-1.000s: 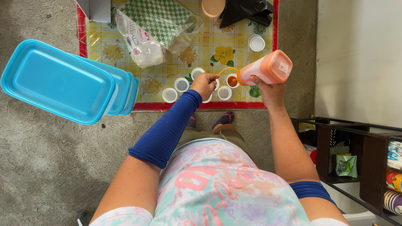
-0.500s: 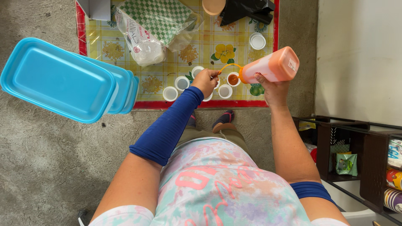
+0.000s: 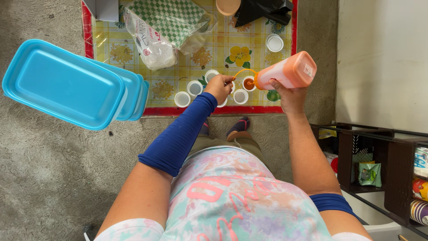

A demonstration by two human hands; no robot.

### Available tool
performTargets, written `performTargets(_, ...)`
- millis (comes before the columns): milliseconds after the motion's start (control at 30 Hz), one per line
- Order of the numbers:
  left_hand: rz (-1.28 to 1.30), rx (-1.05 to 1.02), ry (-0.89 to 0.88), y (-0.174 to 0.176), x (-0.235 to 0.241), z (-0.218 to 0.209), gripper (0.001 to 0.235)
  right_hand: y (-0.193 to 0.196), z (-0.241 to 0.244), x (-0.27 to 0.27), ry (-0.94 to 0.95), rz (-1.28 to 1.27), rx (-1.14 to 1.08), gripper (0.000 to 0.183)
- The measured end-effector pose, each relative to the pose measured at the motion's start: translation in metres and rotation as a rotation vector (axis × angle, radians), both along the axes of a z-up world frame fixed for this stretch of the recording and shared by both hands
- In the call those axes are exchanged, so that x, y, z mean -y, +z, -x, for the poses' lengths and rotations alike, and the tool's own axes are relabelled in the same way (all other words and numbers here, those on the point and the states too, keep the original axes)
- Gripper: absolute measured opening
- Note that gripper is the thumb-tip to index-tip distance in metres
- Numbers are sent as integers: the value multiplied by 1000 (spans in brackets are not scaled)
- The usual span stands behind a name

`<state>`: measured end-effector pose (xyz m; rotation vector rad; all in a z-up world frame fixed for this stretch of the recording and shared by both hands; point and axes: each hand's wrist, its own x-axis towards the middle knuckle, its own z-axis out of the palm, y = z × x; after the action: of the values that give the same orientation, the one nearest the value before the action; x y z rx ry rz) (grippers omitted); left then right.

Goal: The person pours a pink sauce from a squeeze bottle into several small white cups arranged on a table. They then retrieve lids from a nearby shelf and seal each cup. The filled and sealed cups are stacked on the shelf.

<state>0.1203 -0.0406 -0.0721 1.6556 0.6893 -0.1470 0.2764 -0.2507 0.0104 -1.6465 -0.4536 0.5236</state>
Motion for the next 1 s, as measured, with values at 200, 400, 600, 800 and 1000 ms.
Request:
performTargets(200,18,16,10,0,0,-2,34,10,3,0,9,-66,-21,40)
performTargets(400,72,12,48,3,2,17,29,4,15,7,14,-109,-96,42)
performTargets(600,70,-54,53,0,2,52,29,-10,35,18,69,190,93,35)
performTargets(800,70,-29,66,-8,5,63,29,-15,42,15,50,107,14,40)
performTargets(1000,48,-27,38,-5,4,63,29,-10,43,13,49,109,23,42)
